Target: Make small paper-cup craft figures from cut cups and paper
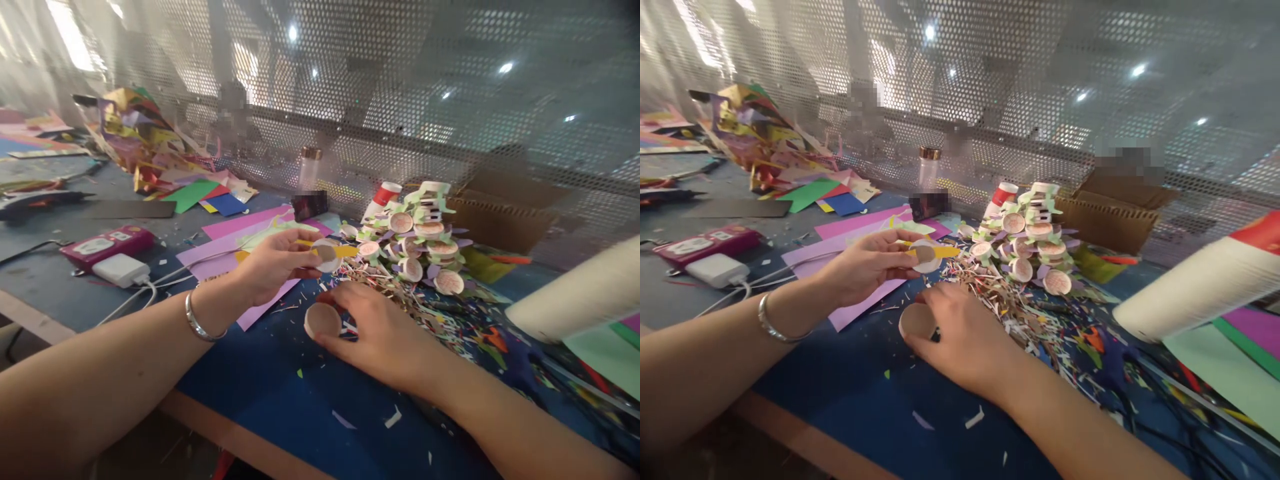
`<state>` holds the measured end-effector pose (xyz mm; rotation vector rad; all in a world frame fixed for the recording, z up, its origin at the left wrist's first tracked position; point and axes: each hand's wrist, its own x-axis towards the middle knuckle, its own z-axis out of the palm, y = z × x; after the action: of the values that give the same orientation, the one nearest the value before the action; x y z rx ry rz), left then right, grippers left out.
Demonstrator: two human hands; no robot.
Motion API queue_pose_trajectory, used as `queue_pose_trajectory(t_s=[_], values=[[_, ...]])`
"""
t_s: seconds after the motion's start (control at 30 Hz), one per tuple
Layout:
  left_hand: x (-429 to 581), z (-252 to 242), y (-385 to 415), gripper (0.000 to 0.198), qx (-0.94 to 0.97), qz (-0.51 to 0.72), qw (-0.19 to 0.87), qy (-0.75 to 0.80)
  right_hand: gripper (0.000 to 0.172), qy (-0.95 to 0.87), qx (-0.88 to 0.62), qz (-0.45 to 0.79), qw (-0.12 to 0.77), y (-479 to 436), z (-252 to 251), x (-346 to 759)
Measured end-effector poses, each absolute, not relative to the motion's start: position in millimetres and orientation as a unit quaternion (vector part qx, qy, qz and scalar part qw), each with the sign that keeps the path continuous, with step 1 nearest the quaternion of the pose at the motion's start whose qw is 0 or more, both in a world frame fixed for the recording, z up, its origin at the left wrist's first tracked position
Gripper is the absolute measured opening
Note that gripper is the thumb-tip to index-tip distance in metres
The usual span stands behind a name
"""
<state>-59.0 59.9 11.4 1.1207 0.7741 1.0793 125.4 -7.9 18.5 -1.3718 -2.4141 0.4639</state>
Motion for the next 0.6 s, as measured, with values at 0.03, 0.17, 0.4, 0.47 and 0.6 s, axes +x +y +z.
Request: queue_pose_trajectory(t_s=[0.03,0.17,0.4,0.47,0.6], values=[[-59.0,10.4,58.9,0.034,0.501,0.459,0.654,0.332,0.033,-0.854,-0.468,0.143,0.174,-11.4,21.5,131.0],[-56.3,4.6,53.7,0.053,0.536,0.417,0.668,0.305,0.035,-0.840,-0.475,0.062,0.255,-24.5,31.9,157.6],[-43.8,-2.2,38.8,0.052,0.620,0.346,0.637,0.300,0.035,-0.829,-0.465,0.001,0.311,-23.4,28.0,170.2],[-41.2,-2.1,34.4,0.049,0.647,0.320,0.624,0.301,0.035,-0.835,-0.455,0.002,0.310,-22.1,24.6,169.9],[-38.1,-0.2,28.5,0.039,0.652,0.310,0.636,0.273,0.036,-0.843,-0.452,0.006,0.291,-23.1,20.4,171.4]])
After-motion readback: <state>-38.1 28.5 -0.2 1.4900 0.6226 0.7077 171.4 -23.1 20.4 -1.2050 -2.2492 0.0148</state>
